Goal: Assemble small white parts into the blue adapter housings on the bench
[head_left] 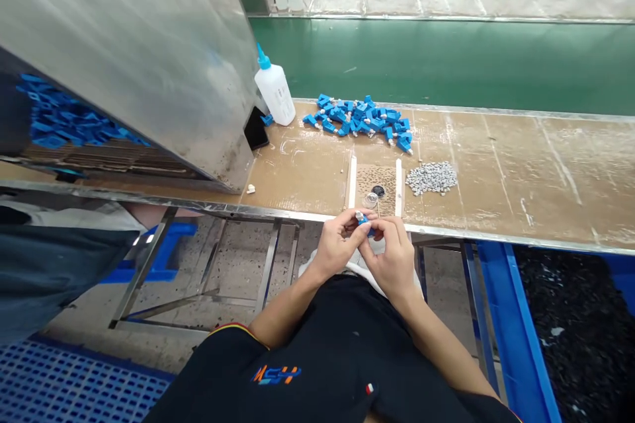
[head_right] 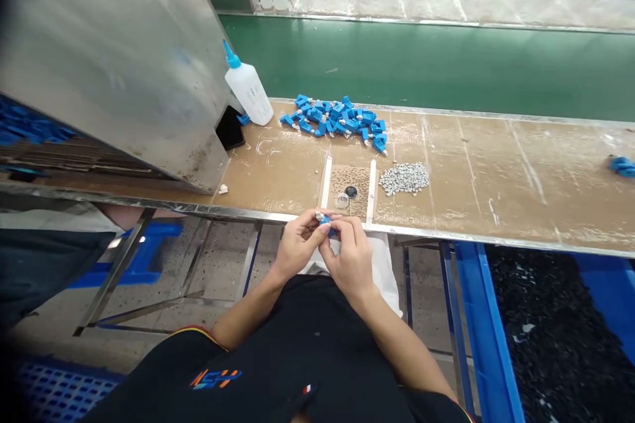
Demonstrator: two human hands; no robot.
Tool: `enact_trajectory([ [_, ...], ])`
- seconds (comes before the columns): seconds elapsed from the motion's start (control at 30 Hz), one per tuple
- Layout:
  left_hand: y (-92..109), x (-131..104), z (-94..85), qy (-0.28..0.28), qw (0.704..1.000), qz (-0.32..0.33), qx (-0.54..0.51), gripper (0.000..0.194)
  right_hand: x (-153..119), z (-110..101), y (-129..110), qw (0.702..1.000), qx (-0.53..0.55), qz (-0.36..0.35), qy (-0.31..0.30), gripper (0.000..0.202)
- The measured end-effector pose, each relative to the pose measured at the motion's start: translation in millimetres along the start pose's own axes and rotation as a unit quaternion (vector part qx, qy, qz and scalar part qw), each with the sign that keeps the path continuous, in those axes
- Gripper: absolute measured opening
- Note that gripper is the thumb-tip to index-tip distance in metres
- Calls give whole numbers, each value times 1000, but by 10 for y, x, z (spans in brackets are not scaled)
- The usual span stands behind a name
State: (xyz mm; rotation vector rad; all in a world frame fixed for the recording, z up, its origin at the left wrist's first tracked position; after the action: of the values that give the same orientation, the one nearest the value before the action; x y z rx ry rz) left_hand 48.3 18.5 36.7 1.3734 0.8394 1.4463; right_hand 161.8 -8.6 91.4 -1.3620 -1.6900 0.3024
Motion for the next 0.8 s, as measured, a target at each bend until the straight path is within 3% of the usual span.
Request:
enact_trajectory([
  [0.07,-17,56,-32,-50,999,-17,-3,49,61,-102,182,1000,-16,21,-16,7],
  [0.13,-40,207,-172,-79,996,-20,27,48,193,-347,574,996,-64,63,-2,9],
  [0.27,-174,921,-531,-77,971,44,221,27,697,-1126,1840,950,-220,214,58,7],
  [0.33,-319,1408,-443,-125,931,100,329,24,999,-1519,2469,905,-295,298,76,16],
  [0.43,-647,2057,-27,-223,844,169,458,38,1411,-1924,3049,869,-334,348,107,30],
  [0.53,-975,2470,329,-283,773,184,536,39,1589,-2015,3225,866,-346,344,111,26],
  [0.6,-1114,2618,421,-296,751,180,563,34,1516,-1892,3156,882,-339,315,88,12],
  [0.8,-1150,2672,410,-319,717,238,572,31,825,-942,2571,947,-195,215,-137,16],
])
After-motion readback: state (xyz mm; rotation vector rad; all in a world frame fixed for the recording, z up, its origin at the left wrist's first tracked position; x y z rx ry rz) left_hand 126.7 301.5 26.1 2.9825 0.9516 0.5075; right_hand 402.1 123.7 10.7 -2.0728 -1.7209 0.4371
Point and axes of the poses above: each hand's wrist, its own x-axis towards the middle knuckle, its own z-axis out of the palm, y = z × x, the point moved 8 cm from there along x, towards the middle knuckle, and after that the axes turned 15 degrees about z, right-handed, at the moved point
